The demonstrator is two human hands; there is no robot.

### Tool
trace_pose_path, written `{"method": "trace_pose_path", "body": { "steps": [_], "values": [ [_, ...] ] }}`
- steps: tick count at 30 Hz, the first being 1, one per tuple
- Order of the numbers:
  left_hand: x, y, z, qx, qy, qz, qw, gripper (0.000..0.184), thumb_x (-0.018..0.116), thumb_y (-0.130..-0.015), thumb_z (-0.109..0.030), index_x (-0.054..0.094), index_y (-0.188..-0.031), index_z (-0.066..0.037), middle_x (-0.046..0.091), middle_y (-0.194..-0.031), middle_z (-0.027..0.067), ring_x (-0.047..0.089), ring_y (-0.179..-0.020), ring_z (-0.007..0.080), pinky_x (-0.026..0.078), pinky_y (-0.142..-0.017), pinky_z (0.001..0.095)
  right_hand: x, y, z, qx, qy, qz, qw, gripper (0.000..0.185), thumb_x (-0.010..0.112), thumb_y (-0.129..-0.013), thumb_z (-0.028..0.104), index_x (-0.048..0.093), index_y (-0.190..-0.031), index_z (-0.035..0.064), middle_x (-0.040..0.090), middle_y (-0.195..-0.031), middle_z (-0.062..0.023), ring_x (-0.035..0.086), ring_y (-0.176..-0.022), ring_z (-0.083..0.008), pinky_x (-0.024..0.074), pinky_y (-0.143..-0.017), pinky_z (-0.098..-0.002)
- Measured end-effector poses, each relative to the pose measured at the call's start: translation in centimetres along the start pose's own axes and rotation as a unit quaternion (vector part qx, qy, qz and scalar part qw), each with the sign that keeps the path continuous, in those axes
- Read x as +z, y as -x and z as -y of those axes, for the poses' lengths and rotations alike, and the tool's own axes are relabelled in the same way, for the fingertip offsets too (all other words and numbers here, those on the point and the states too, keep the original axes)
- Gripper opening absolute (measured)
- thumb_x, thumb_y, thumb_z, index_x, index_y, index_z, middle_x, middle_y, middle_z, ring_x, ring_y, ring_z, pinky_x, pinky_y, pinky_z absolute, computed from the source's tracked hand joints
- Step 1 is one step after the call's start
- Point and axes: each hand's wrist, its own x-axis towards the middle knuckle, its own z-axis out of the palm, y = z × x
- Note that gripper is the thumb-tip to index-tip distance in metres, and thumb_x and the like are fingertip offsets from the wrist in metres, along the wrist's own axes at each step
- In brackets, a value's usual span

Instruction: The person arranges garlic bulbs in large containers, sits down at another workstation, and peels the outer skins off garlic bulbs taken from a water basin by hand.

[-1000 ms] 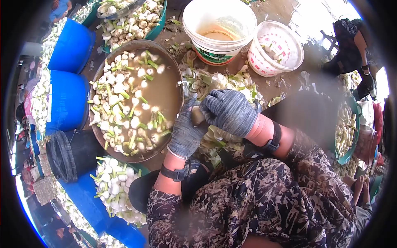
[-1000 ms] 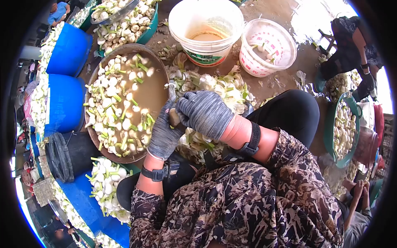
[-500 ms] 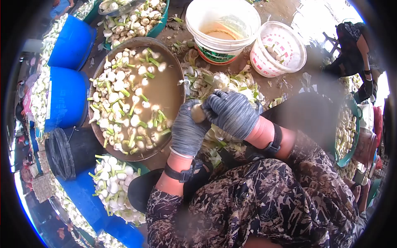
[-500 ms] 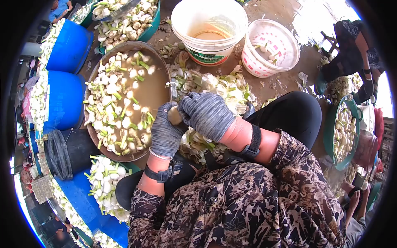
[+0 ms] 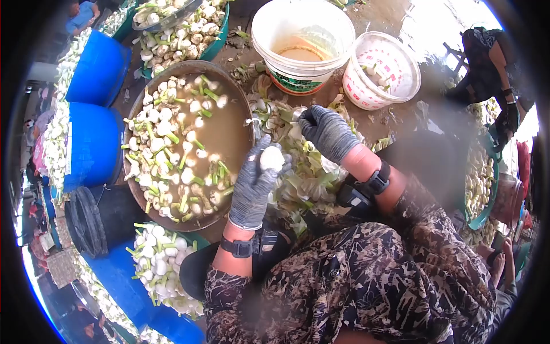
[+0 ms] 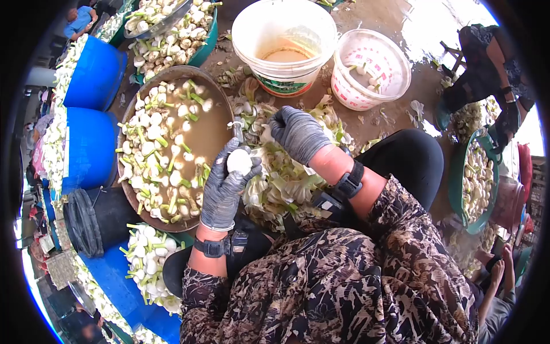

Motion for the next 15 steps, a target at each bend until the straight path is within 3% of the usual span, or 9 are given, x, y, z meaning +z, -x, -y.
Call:
{"method": "trace_pose_path", "body": {
  "steps": [1, 2, 5, 8, 9, 13, 15],
  "values": [
    [-0.9, -0.2, 0.7, 0.024, 0.015, 0.012, 1.000, 0.056, 0.067, -0.088, -0.029, 0.044, -0.134, -0.007, 0.053, -0.125, 0.0131, 0.057, -0.113, 0.0303, 0.046, -0.101, 0.0480, -0.5, 0.1, 0.0, 0.030, -0.042, 0.023, 0.998, 0.021, 0.062, -0.088, 0.020, 0.063, -0.097, 0.0014, 0.067, -0.086, -0.0202, 0.065, -0.082, -0.0340, 0.0511, -0.073, -0.0391],
    [-1.3, -0.4, 1.0, 0.028, 0.013, 0.011, 0.999, 0.056, 0.067, -0.088, -0.029, 0.044, -0.134, -0.007, 0.053, -0.125, 0.0131, 0.057, -0.113, 0.0303, 0.046, -0.101, 0.0480, -0.4, 0.1, 0.3, 0.025, -0.043, 0.024, 0.998, 0.021, 0.062, -0.088, 0.020, 0.063, -0.097, 0.0014, 0.067, -0.086, -0.0202, 0.065, -0.082, -0.0340, 0.0511, -0.073, -0.0391],
    [-1.8, -0.6, 1.6, -0.012, 0.190, 0.001, 0.982, 0.053, 0.065, -0.088, -0.024, 0.044, -0.133, -0.005, 0.055, -0.124, 0.0168, 0.057, -0.113, 0.0336, 0.046, -0.100, 0.0499, -0.5, 1.2, 2.0, 0.000, -0.234, 0.052, 0.971, 0.015, 0.060, -0.090, 0.013, 0.063, -0.097, 0.0002, 0.066, -0.089, -0.0177, 0.064, -0.081, -0.0293, 0.0503, -0.073, -0.0357],
    [-1.6, -0.7, 1.9, -0.018, 0.179, -0.013, 0.984, 0.051, 0.065, -0.089, -0.026, 0.046, -0.131, -0.004, 0.055, -0.123, 0.0168, 0.057, -0.112, 0.0324, 0.046, -0.100, 0.0487, -0.8, 2.6, 4.2, -0.077, -0.196, 0.036, 0.977, 0.011, 0.060, -0.087, 0.009, 0.062, -0.094, 0.0007, 0.064, -0.085, -0.0181, 0.063, -0.079, -0.0319, 0.0497, -0.071, -0.0376],
    [-1.3, -0.6, 1.8, -0.020, 0.178, -0.012, 0.984, 0.051, 0.065, -0.089, -0.026, 0.046, -0.131, -0.004, 0.055, -0.123, 0.0168, 0.057, -0.112, 0.0324, 0.046, -0.100, 0.0487, 0.0, 2.6, 3.6, -0.134, -0.161, -0.020, 0.978, 0.008, 0.059, -0.084, 0.004, 0.061, -0.091, 0.0019, 0.061, -0.080, -0.0185, 0.061, -0.076, -0.0352, 0.0487, -0.068, -0.0400],
    [-0.6, -0.4, 1.6, 0.001, 0.056, -0.074, 0.996, 0.048, 0.062, -0.092, -0.027, 0.048, -0.130, -0.001, 0.056, -0.119, 0.0122, 0.057, -0.110, 0.0250, 0.047, -0.099, 0.0415, -0.5, 2.7, 4.4, -0.126, -0.176, -0.014, 0.976, 0.007, 0.061, -0.082, 0.007, 0.061, -0.089, 0.0041, 0.061, -0.079, -0.0175, 0.060, -0.074, -0.0374, 0.0490, -0.066, -0.0413],
    [-0.3, -0.4, 1.2, 0.014, 0.003, -0.095, 0.995, 0.046, 0.061, -0.093, -0.027, 0.049, -0.129, -0.001, 0.057, -0.119, 0.0104, 0.056, -0.109, 0.0214, 0.047, -0.099, 0.0371, -1.0, 3.0, 5.2, -0.164, -0.048, 0.007, 0.985, 0.008, 0.063, -0.082, 0.013, 0.061, -0.087, 0.0067, 0.062, -0.077, -0.0149, 0.061, -0.072, -0.0359, 0.0496, -0.064, -0.0423]
  ]
}}
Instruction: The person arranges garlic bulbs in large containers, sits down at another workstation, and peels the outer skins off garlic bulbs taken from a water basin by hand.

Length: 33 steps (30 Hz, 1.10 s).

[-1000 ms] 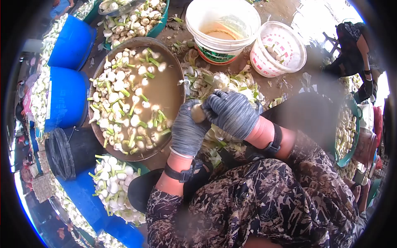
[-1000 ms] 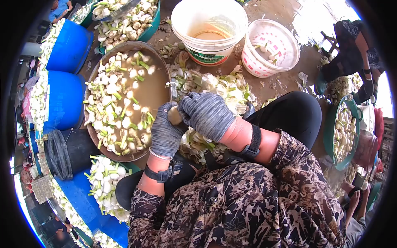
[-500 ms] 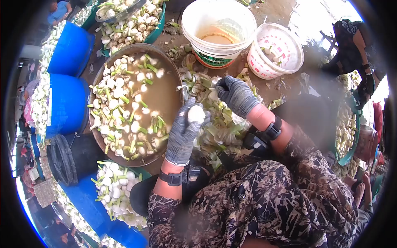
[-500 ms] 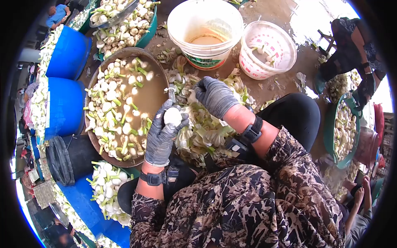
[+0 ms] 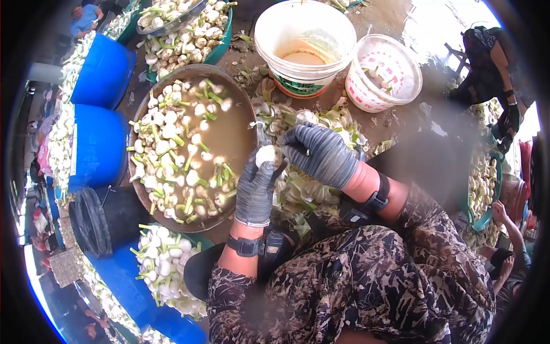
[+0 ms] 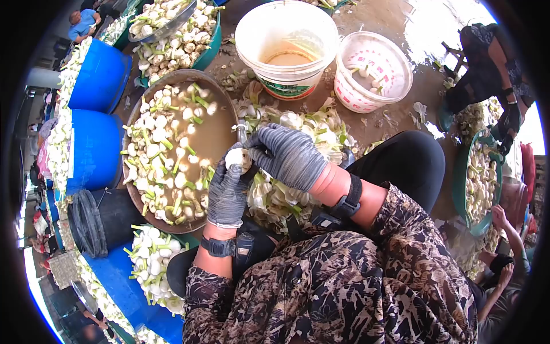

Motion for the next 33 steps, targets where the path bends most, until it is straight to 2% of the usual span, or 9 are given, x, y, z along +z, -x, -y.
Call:
{"method": "trace_pose_path", "body": {
  "steps": [2, 9, 15, 17, 19, 23, 26, 28, 33],
  "values": [
    [0.2, 0.2, -0.8, -0.007, -0.175, -0.012, 0.985, 0.042, 0.059, -0.094, -0.023, 0.052, -0.129, -0.001, 0.058, -0.120, 0.0078, 0.055, -0.110, 0.0160, 0.044, -0.098, 0.0309, 0.4, 0.3, -0.1, -0.018, 0.024, -0.002, 1.000, 0.009, 0.064, -0.082, 0.016, 0.061, -0.086, 0.0075, 0.062, -0.077, -0.0141, 0.061, -0.072, -0.0352, 0.0499, -0.064, -0.0426],
    [0.0, 0.4, -0.5, 0.043, -0.279, 0.002, 0.959, 0.042, 0.064, -0.089, -0.016, 0.054, -0.129, -0.004, 0.060, -0.119, 0.0057, 0.055, -0.107, 0.0133, 0.045, -0.094, 0.0281, 0.9, 0.3, -0.5, 0.032, 0.070, 0.020, 0.997, 0.016, 0.066, -0.079, 0.021, 0.060, -0.082, 0.0065, 0.062, -0.074, -0.0153, 0.062, -0.071, -0.0353, 0.0497, -0.064, -0.0433],
    [-0.9, 0.2, 0.6, 0.030, -0.071, 0.020, 0.997, 0.042, 0.064, -0.091, -0.020, 0.054, -0.129, -0.004, 0.060, -0.119, 0.0078, 0.057, -0.108, 0.0165, 0.048, -0.092, 0.0308, 0.8, -0.4, -4.7, 0.133, 0.011, -0.029, 0.991, 0.017, 0.063, -0.082, 0.020, 0.059, -0.086, 0.0036, 0.064, -0.077, -0.0205, 0.063, -0.075, -0.0381, 0.0501, -0.068, -0.0454],
    [-1.5, 0.2, 0.2, -0.046, 0.147, 0.029, 0.988, 0.041, 0.063, -0.092, -0.021, 0.054, -0.128, -0.004, 0.061, -0.117, 0.0083, 0.060, -0.106, 0.0203, 0.053, -0.088, 0.0350, -0.3, -0.7, -5.2, 0.184, 0.180, 0.074, 0.964, 0.018, 0.061, -0.082, 0.018, 0.060, -0.093, 0.0045, 0.064, -0.078, -0.0203, 0.063, -0.076, -0.0387, 0.0503, -0.071, -0.0467],
    [-1.8, -0.1, 0.1, -0.036, 0.179, 0.051, 0.982, 0.041, 0.062, -0.092, -0.021, 0.052, -0.130, -0.005, 0.061, -0.117, 0.0093, 0.061, -0.104, 0.0232, 0.057, -0.085, 0.0386, -0.8, -0.7, -5.1, 0.203, 0.223, 0.118, 0.946, 0.022, 0.060, -0.081, 0.016, 0.060, -0.100, 0.0049, 0.065, -0.083, -0.0199, 0.064, -0.081, -0.0381, 0.0505, -0.074, -0.0467],
    [-1.0, 0.1, -0.3, -0.024, 0.150, 0.039, 0.988, 0.045, 0.063, -0.092, -0.021, 0.049, -0.132, -0.005, 0.059, -0.117, 0.0079, 0.060, -0.104, 0.0209, 0.055, -0.087, 0.0371, -0.6, 0.0, -4.0, 0.121, 0.116, 0.092, 0.982, 0.026, 0.064, -0.084, 0.019, 0.060, -0.105, 0.0039, 0.066, -0.092, -0.0179, 0.065, -0.088, -0.0317, 0.0517, -0.077, -0.0399],
    [-1.0, -0.2, 0.0, 0.003, 0.046, 0.034, 0.998, 0.045, 0.061, -0.092, -0.021, 0.049, -0.132, -0.005, 0.058, -0.117, 0.0069, 0.058, -0.106, 0.0181, 0.052, -0.090, 0.0335, -0.6, -0.6, -0.9, 0.144, -0.280, 0.047, 0.948, 0.034, 0.067, -0.090, 0.024, 0.060, -0.114, 0.0016, 0.066, -0.093, -0.0062, 0.059, -0.085, -0.0096, 0.0499, -0.079, -0.0274],
    [-0.7, -0.2, 0.2, 0.019, -0.057, 0.040, 0.997, 0.041, 0.057, -0.094, -0.020, 0.050, -0.131, -0.004, 0.057, -0.119, 0.0070, 0.056, -0.108, 0.0151, 0.048, -0.093, 0.0289, 0.5, -0.7, -1.3, 0.096, -0.320, 0.046, 0.941, 0.026, 0.065, -0.091, 0.017, 0.062, -0.112, 0.0021, 0.065, -0.088, -0.0038, 0.057, -0.082, -0.0094, 0.0496, -0.077, -0.0272],
    [-1.1, -0.1, 0.6, -0.016, 0.037, 0.009, 0.999, 0.041, 0.060, -0.092, -0.019, 0.051, -0.130, -0.005, 0.057, -0.119, 0.0066, 0.057, -0.107, 0.0169, 0.049, -0.093, 0.0317, -0.1, 0.0, -1.8, 0.101, -0.319, 0.081, 0.939, 0.014, 0.062, -0.092, 0.011, 0.062, -0.102, 0.0015, 0.064, -0.085, -0.0030, 0.055, -0.079, -0.0095, 0.0490, -0.075, -0.0279]
  ]
}}
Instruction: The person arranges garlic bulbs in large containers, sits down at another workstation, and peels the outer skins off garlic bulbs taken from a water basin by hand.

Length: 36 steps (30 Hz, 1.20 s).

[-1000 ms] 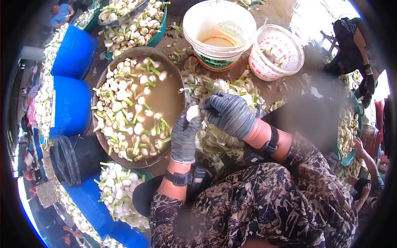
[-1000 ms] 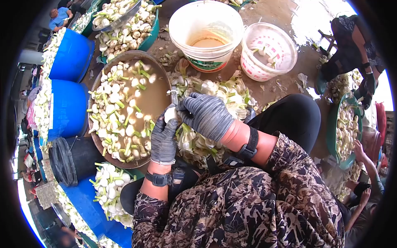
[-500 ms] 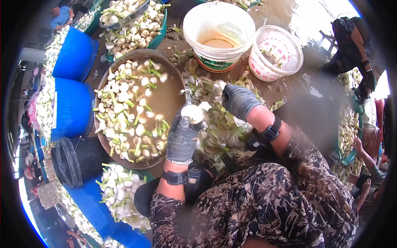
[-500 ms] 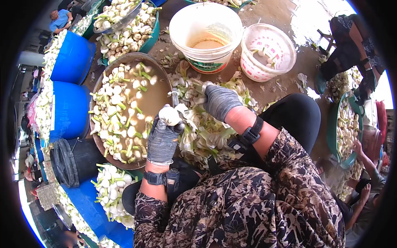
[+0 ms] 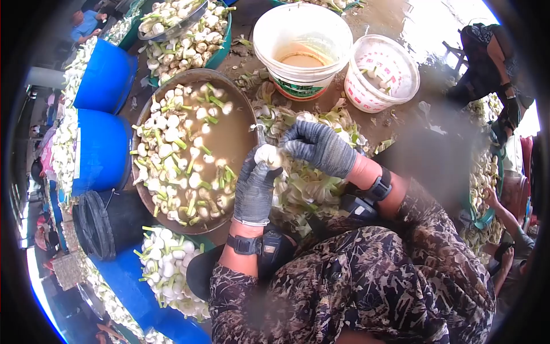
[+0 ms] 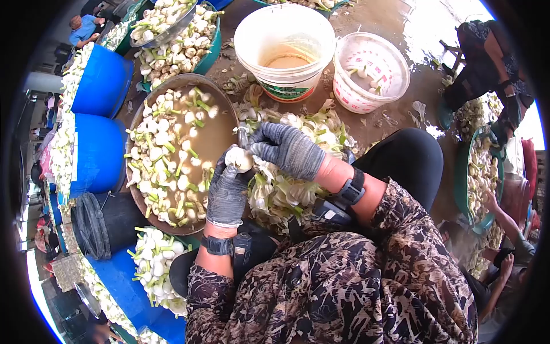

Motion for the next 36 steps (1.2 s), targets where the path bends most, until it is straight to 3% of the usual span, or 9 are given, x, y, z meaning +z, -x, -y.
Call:
{"method": "trace_pose_path", "body": {
  "steps": [7, 12, 13, 15, 19, 25, 31, 33, 36],
  "values": [
    [-1.9, -1.0, 0.5, -0.030, 0.234, 0.014, 0.972, 0.039, 0.058, -0.091, -0.008, 0.050, -0.129, -0.004, 0.058, -0.122, 0.0135, 0.060, -0.110, 0.0298, 0.050, -0.098, 0.0442, -2.6, 1.2, 1.7, 0.101, 0.332, 0.328, 0.879, 0.040, 0.057, -0.091, 0.041, 0.067, -0.099, 0.0029, 0.067, -0.090, -0.0210, 0.063, -0.085, -0.0358, 0.0488, -0.080, -0.0411],
    [0.2, -1.0, -0.1, 0.042, 0.049, -0.008, 0.998, 0.043, 0.061, -0.090, -0.013, 0.050, -0.130, -0.004, 0.058, -0.122, 0.0110, 0.056, -0.113, 0.0244, 0.046, -0.101, 0.0376, -1.1, 0.7, -0.8, 0.102, 0.445, 0.064, 0.887, 0.052, 0.050, -0.092, 0.053, 0.062, -0.114, 0.0072, 0.067, -0.100, -0.0183, 0.064, -0.089, -0.0330, 0.0512, -0.080, -0.0425],
    [0.8, -0.9, -0.2, 0.076, -0.098, -0.041, 0.991, 0.044, 0.062, -0.090, -0.014, 0.049, -0.131, -0.003, 0.057, -0.122, 0.0098, 0.054, -0.115, 0.0220, 0.043, -0.102, 0.0350, -0.8, 0.4, -1.3, 0.218, 0.113, 0.036, 0.969, 0.052, 0.050, -0.092, 0.053, 0.059, -0.118, 0.0086, 0.067, -0.101, -0.0157, 0.064, -0.090, -0.0315, 0.0524, -0.079, -0.0442],
    [2.1, -0.9, -1.2, 0.076, -0.245, 0.043, 0.966, 0.046, 0.061, -0.090, -0.011, 0.047, -0.133, -0.003, 0.057, -0.122, 0.0085, 0.054, -0.112, 0.0186, 0.041, -0.102, 0.0324, -0.3, -0.2, -1.8, 0.326, -0.375, 0.049, 0.867, 0.051, 0.051, -0.093, 0.052, 0.055, -0.121, 0.0106, 0.066, -0.099, -0.0104, 0.065, -0.086, -0.0274, 0.0552, -0.070, -0.0462],
    [1.6, -0.2, 1.3, 0.147, -0.316, -0.005, 0.937, 0.047, 0.061, -0.089, -0.004, 0.045, -0.133, -0.001, 0.052, -0.130, 0.0122, 0.051, -0.118, 0.0187, 0.041, -0.102, 0.0302, -2.8, -1.5, -1.9, 0.273, -0.469, -0.134, 0.829, 0.040, 0.058, -0.090, 0.049, 0.059, -0.098, 0.0097, 0.063, -0.074, -0.0078, 0.054, -0.054, -0.0181, 0.0471, -0.047, -0.0355],
    [-1.0, 0.9, 0.1, 0.082, -0.102, -0.067, 0.989, 0.043, 0.054, -0.093, 0.001, 0.045, -0.135, 0.000, 0.054, -0.129, 0.0090, 0.052, -0.119, 0.0163, 0.044, -0.102, 0.0284, -15.3, -5.3, -3.8, -0.007, -0.580, -0.173, 0.796, 0.037, 0.050, -0.095, 0.038, 0.055, -0.116, 0.0084, 0.060, -0.111, -0.0111, 0.060, -0.079, -0.0183, 0.0492, -0.071, -0.0389],
    [-2.4, 1.7, -1.8, 0.053, 0.005, -0.067, 0.996, 0.031, 0.055, -0.095, -0.010, 0.054, -0.123, 0.001, 0.061, -0.117, 0.0097, 0.060, -0.103, 0.0163, 0.049, -0.094, 0.0289, 5.4, -11.5, -4.0, 0.296, -0.083, 0.004, 0.952, 0.024, 0.059, -0.092, 0.032, 0.060, -0.099, 0.0099, 0.065, -0.085, -0.0023, 0.062, -0.071, -0.0150, 0.0523, -0.065, -0.0317],
    [-3.6, 1.7, -1.8, 0.053, -0.006, -0.078, 0.996, 0.030, 0.055, -0.095, -0.010, 0.055, -0.122, 0.002, 0.062, -0.116, 0.0097, 0.061, -0.103, 0.0162, 0.049, -0.094, 0.0290, 8.2, -15.5, -18.5, -0.095, 0.353, 0.260, 0.894, 0.036, 0.055, -0.094, 0.036, 0.060, -0.112, 0.0059, 0.066, -0.097, -0.0101, 0.062, -0.092, -0.0244, 0.0499, -0.083, -0.0352],
    [-4.2, 2.1, -3.1, 0.055, 0.006, -0.105, 0.993, 0.027, 0.053, -0.096, -0.010, 0.056, -0.120, 0.002, 0.063, -0.114, 0.0097, 0.061, -0.102, 0.0163, 0.049, -0.092, 0.0288, 16.2, -17.9, -18.7, 0.230, 0.331, 0.139, 0.905, 0.052, 0.054, -0.092, 0.047, 0.058, -0.124, 0.0079, 0.063, -0.117, -0.0172, 0.059, -0.107, -0.0317, 0.0444, -0.095, -0.0375]
  ]
}}
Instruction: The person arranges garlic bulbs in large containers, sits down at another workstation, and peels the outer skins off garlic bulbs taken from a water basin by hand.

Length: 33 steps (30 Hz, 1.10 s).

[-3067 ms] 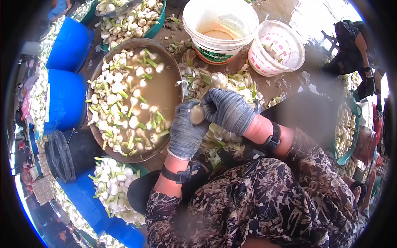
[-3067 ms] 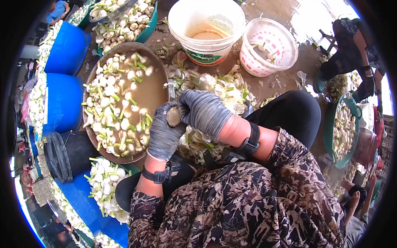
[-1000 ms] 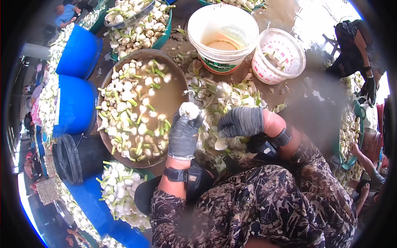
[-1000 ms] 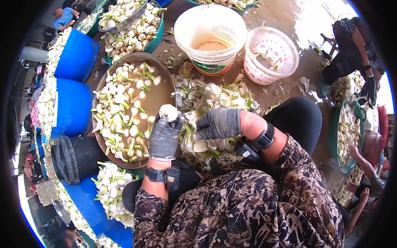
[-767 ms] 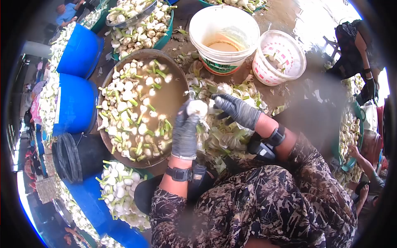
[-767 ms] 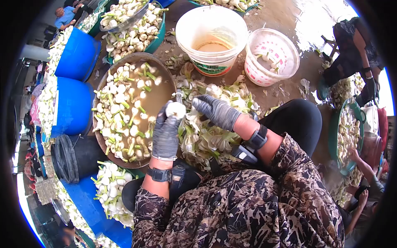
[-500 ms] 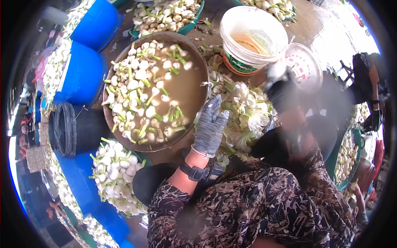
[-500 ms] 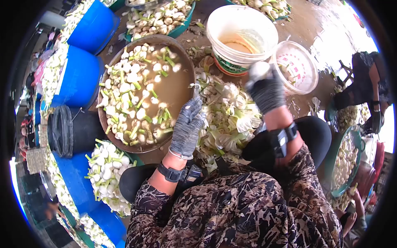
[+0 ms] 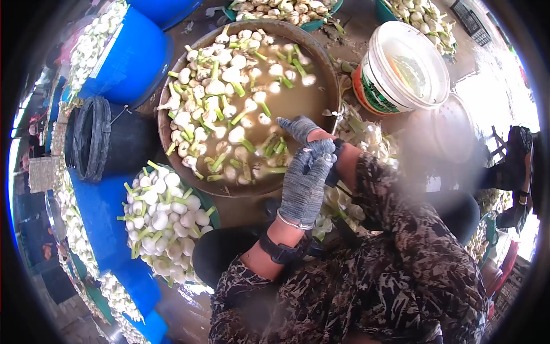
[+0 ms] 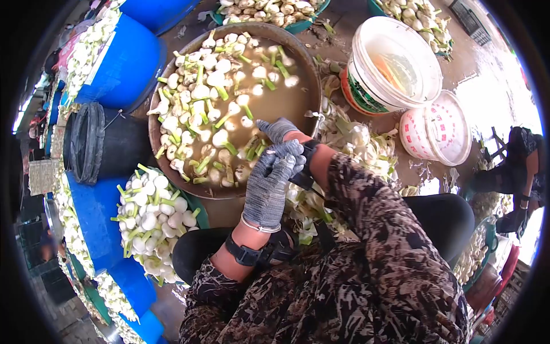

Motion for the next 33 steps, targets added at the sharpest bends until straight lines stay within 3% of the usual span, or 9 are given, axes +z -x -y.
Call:
{"method": "trace_pose_path", "body": {
  "steps": [2, 4, 10, 16, 22, 26, 28, 29, 33],
  "values": [
    [-0.3, 0.2, -1.2, 0.028, -0.017, -0.016, 0.999, 0.027, 0.053, -0.096, -0.010, 0.056, -0.121, 0.002, 0.064, -0.113, 0.0096, 0.062, -0.101, 0.0165, 0.049, -0.092, 0.0284, 2.4, -1.4, 0.3, -0.105, -0.088, -0.033, 0.990, 0.063, 0.058, -0.087, 0.056, 0.059, -0.123, 0.0048, 0.065, -0.115, -0.0148, 0.060, -0.104, -0.0308, 0.0435, -0.092, -0.0406],
    [-0.8, 0.2, -1.8, 0.043, -0.030, -0.019, 0.998, 0.028, 0.053, -0.096, -0.010, 0.056, -0.121, 0.002, 0.063, -0.114, 0.0093, 0.061, -0.102, 0.0164, 0.049, -0.092, 0.0284, 4.1, -4.0, -0.6, 0.149, -0.104, 0.123, 0.976, 0.059, 0.058, -0.088, 0.054, 0.061, -0.121, 0.0054, 0.066, -0.113, -0.0139, 0.061, -0.102, -0.0272, 0.0442, -0.091, -0.0402],
    [-3.4, -1.0, -0.3, 0.144, -0.169, -0.170, 0.960, 0.033, 0.051, -0.096, -0.013, 0.051, -0.127, 0.000, 0.055, -0.123, 0.0097, 0.056, -0.110, 0.0176, 0.047, -0.095, 0.0301, 0.6, 2.7, 1.1, -0.238, -0.205, -0.081, 0.946, 0.066, 0.081, -0.073, 0.023, 0.050, -0.126, -0.0013, 0.061, -0.117, -0.0166, 0.061, -0.104, -0.0238, 0.0487, -0.090, -0.0351],
    [-0.8, -1.6, -1.0, -0.114, 0.104, -0.161, 0.975, 0.041, 0.054, -0.095, -0.019, 0.045, -0.134, -0.009, 0.054, -0.124, 0.0079, 0.055, -0.111, 0.0230, 0.047, -0.094, 0.0393, -8.5, 15.9, 3.0, -0.370, -0.012, -0.228, 0.901, 0.083, 0.084, -0.067, 0.036, 0.045, -0.133, 0.0029, 0.059, -0.117, -0.0171, 0.056, -0.108, -0.0341, 0.0438, -0.095, -0.0416],
    [3.1, -1.2, 2.3, -0.079, 0.153, -0.012, 0.985, 0.041, 0.056, -0.091, -0.002, 0.047, -0.131, -0.007, 0.056, -0.122, 0.0092, 0.057, -0.110, 0.0193, 0.052, -0.091, 0.0336, -12.5, 23.6, 0.2, -0.322, -0.030, -0.242, 0.915, 0.072, 0.079, -0.077, 0.025, 0.043, -0.136, 0.0033, 0.056, -0.123, -0.0134, 0.053, -0.116, -0.0247, 0.0419, -0.101, -0.0373],
    [5.0, -0.7, 3.6, -0.062, 0.087, -0.016, 0.994, 0.041, 0.060, -0.090, -0.005, 0.047, -0.129, -0.007, 0.055, -0.123, 0.0115, 0.059, -0.106, 0.0262, 0.054, -0.091, 0.0393, -13.8, 26.2, -2.6, -0.213, -0.132, -0.286, 0.925, 0.036, 0.069, -0.086, 0.014, 0.058, -0.118, 0.0026, 0.064, -0.104, -0.0107, 0.062, -0.092, -0.0173, 0.0511, -0.083, -0.0311],
    [5.7, -0.6, 4.1, -0.058, 0.064, -0.008, 0.996, 0.046, 0.061, -0.088, -0.004, 0.044, -0.131, -0.007, 0.053, -0.123, 0.0117, 0.060, -0.105, 0.0260, 0.056, -0.088, 0.0388, -13.9, 26.4, -3.2, -0.185, -0.108, -0.339, 0.916, 0.019, 0.070, -0.084, 0.018, 0.065, -0.095, 0.0034, 0.066, -0.086, -0.0146, 0.064, -0.077, -0.0303, 0.0522, -0.070, -0.0381],
    [5.9, -0.6, 4.0, -0.059, 0.042, -0.007, 0.997, 0.046, 0.061, -0.088, -0.004, 0.043, -0.131, -0.007, 0.053, -0.121, 0.0121, 0.060, -0.105, 0.0252, 0.056, -0.087, 0.0379, -13.9, 26.3, -3.3, -0.208, -0.044, -0.364, 0.907, 0.014, 0.067, -0.085, 0.009, 0.064, -0.098, 0.0038, 0.065, -0.082, -0.0089, 0.063, -0.068, -0.0166, 0.0517, -0.065, -0.0314],
    [6.2, -0.9, 4.2, -0.048, -0.016, -0.014, 0.999, 0.046, 0.059, -0.088, 0.000, 0.042, -0.130, -0.005, 0.055, -0.117, 0.0118, 0.061, -0.098, 0.0224, 0.058, -0.083, 0.0362, -14.4, 26.7, -2.9, -0.251, 0.050, -0.386, 0.886, 0.016, 0.068, -0.081, 0.009, 0.065, -0.096, 0.0048, 0.063, -0.082, -0.0114, 0.062, -0.069, -0.0262, 0.0514, -0.063, -0.0355]
  ]
}}
